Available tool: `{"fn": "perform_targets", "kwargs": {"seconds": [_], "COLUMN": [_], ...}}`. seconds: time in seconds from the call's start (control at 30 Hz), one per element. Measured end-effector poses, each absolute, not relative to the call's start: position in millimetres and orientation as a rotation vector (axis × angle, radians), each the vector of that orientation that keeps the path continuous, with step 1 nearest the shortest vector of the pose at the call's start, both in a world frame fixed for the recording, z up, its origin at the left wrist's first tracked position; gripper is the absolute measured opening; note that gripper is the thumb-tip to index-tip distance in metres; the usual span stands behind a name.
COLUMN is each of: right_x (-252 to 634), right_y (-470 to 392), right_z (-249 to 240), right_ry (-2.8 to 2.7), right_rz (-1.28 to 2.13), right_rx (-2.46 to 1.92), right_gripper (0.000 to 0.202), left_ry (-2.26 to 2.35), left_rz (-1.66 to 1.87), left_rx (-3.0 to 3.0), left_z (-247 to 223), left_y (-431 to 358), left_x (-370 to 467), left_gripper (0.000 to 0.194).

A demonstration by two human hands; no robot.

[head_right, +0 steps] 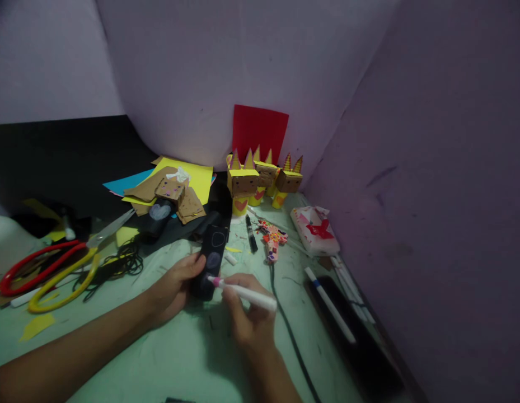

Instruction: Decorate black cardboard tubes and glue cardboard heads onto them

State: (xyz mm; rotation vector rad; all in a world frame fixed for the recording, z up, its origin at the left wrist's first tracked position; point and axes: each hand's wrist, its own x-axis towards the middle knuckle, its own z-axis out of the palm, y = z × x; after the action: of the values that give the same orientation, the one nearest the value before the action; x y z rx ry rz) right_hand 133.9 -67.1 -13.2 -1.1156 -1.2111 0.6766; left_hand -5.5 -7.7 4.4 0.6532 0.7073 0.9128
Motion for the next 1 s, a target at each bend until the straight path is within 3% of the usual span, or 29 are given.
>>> {"fn": "perform_targets", "kwargs": {"seconds": [0.17,0.53,0.73,1.0], "right_x": [132.1,141.2,136.4,136.3], "right_y": [-66.9,-66.4,-68.0,-68.4], "right_z": [-13.7,-10.6,-14.4,-14.1], "right_ry": [-1.189,-0.952,-1.104,-1.257], "right_rz": [0.654,0.696,0.682,0.63], "right_rx": [-1.147,-1.05,-1.101,-1.071], "right_gripper": [0.02,0.023,0.022,0.016], "left_ry": [0.698,0.741,0.76,0.731], "left_rz": [0.91,0.89,0.906,0.924], "left_rx": [0.648,0.58,0.584,0.634], "left_z": [5.2,2.6,3.9,7.3], "left_y": [-8.3,-4.2,-5.8,-8.3], "left_x": [-5.0,-8.6,-7.7,-5.5], "left_gripper": [0.029,0.014,0.012,0.022]}}
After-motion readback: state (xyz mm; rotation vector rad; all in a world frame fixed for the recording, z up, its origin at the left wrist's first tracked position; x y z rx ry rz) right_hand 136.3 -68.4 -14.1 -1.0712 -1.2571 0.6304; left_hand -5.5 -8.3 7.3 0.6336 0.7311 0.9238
